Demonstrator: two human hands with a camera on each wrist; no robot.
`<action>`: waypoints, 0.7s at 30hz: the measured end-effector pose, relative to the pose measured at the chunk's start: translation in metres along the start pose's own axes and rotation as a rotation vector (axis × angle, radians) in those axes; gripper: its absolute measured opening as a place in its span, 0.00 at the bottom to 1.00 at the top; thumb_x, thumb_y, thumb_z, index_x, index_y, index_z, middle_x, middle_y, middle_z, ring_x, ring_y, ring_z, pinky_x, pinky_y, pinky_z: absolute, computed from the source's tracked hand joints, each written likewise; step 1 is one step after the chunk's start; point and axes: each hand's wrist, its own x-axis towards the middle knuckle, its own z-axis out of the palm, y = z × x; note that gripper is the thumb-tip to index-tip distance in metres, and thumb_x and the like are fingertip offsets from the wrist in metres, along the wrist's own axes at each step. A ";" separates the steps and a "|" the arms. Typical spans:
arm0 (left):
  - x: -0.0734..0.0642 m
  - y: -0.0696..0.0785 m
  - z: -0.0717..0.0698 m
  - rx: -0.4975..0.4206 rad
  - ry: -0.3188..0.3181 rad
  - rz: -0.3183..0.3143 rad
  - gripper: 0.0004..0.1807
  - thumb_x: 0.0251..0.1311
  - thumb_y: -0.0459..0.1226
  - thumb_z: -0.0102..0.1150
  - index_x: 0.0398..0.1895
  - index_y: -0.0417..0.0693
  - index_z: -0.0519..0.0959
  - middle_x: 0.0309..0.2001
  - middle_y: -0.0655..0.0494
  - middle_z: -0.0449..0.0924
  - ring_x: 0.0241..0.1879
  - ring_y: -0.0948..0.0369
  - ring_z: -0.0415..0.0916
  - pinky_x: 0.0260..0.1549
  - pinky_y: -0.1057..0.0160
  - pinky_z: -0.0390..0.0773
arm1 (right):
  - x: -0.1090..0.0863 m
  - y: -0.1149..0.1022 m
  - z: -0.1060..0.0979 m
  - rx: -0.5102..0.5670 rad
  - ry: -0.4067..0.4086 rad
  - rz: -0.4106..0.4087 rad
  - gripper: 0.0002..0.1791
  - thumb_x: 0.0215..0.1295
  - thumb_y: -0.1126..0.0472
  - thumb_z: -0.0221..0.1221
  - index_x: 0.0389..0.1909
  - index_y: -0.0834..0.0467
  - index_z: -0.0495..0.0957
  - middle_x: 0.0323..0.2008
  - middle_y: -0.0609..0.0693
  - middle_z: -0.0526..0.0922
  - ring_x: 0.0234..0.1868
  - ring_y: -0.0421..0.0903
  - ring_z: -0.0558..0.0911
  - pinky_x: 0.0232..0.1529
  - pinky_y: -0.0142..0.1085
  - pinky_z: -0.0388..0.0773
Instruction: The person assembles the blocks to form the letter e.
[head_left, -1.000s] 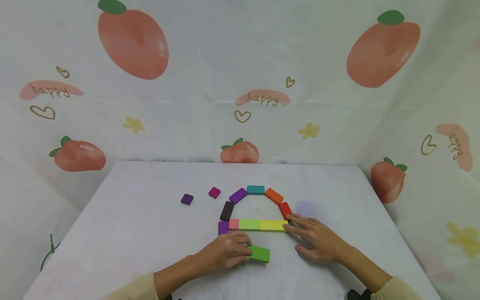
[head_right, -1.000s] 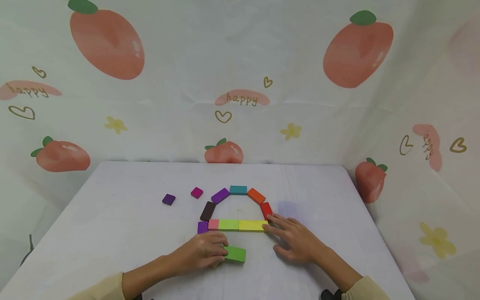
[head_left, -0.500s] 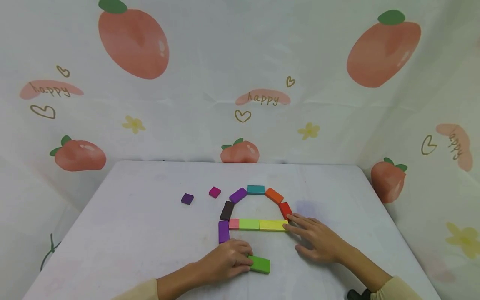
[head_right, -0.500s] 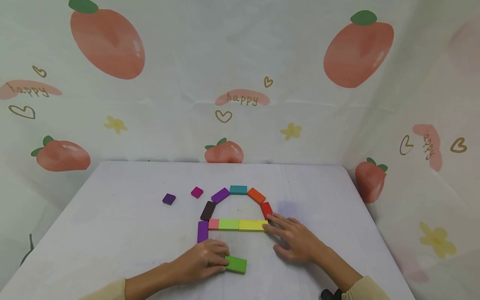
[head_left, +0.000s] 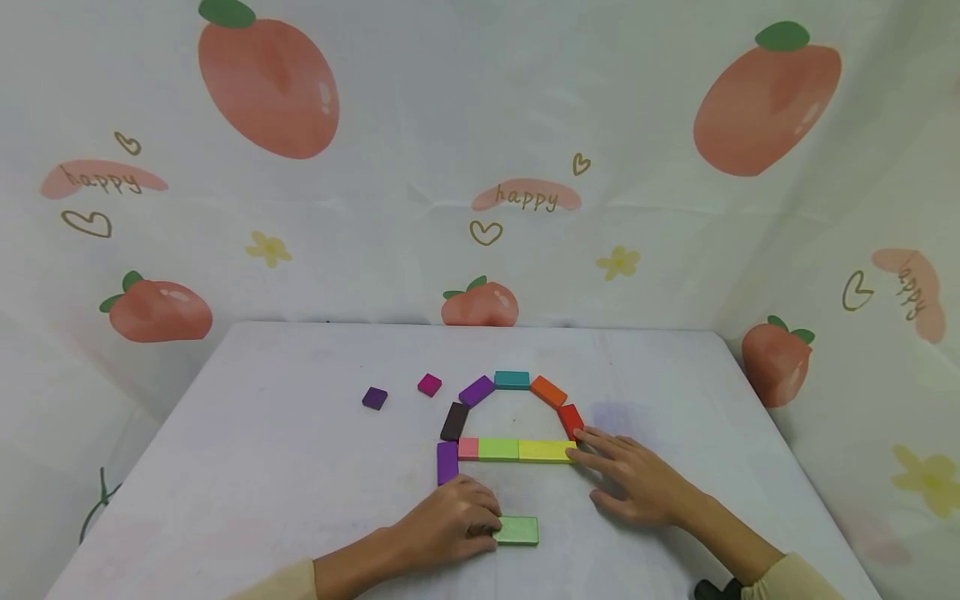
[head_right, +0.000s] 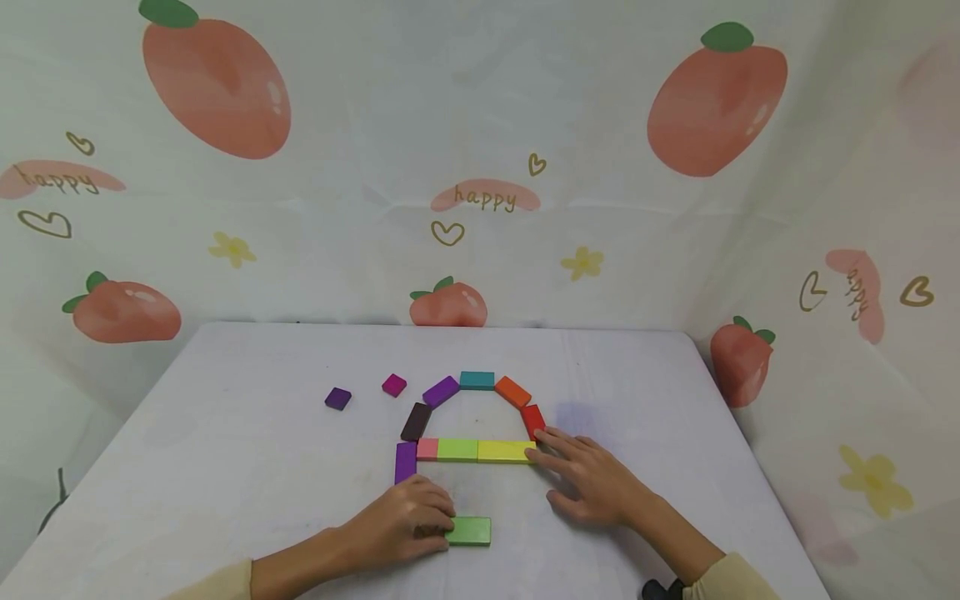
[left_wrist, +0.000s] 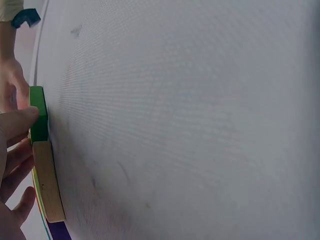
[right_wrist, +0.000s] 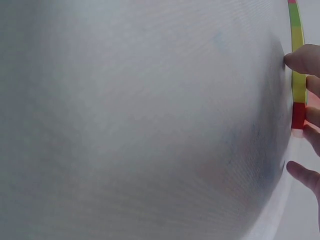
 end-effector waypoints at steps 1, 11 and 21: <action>0.000 0.000 0.000 -0.001 0.001 -0.002 0.08 0.55 0.43 0.74 0.36 0.52 0.89 0.39 0.65 0.86 0.46 0.69 0.79 0.53 0.67 0.73 | 0.000 0.000 0.000 0.003 -0.002 0.002 0.37 0.56 0.49 0.69 0.69 0.46 0.72 0.69 0.52 0.71 0.68 0.53 0.71 0.54 0.54 0.78; -0.002 -0.001 -0.001 -0.011 0.009 -0.009 0.08 0.54 0.43 0.74 0.36 0.51 0.89 0.39 0.64 0.86 0.47 0.69 0.79 0.53 0.67 0.73 | 0.000 0.000 0.000 -0.003 0.014 -0.010 0.37 0.56 0.50 0.69 0.69 0.46 0.72 0.68 0.53 0.72 0.67 0.53 0.72 0.54 0.54 0.79; -0.002 -0.001 -0.001 -0.026 0.005 -0.014 0.08 0.54 0.42 0.74 0.36 0.52 0.89 0.40 0.65 0.86 0.46 0.69 0.79 0.53 0.67 0.73 | 0.000 0.000 -0.002 0.011 -0.004 0.000 0.37 0.56 0.50 0.69 0.69 0.47 0.72 0.68 0.53 0.72 0.68 0.54 0.71 0.54 0.55 0.78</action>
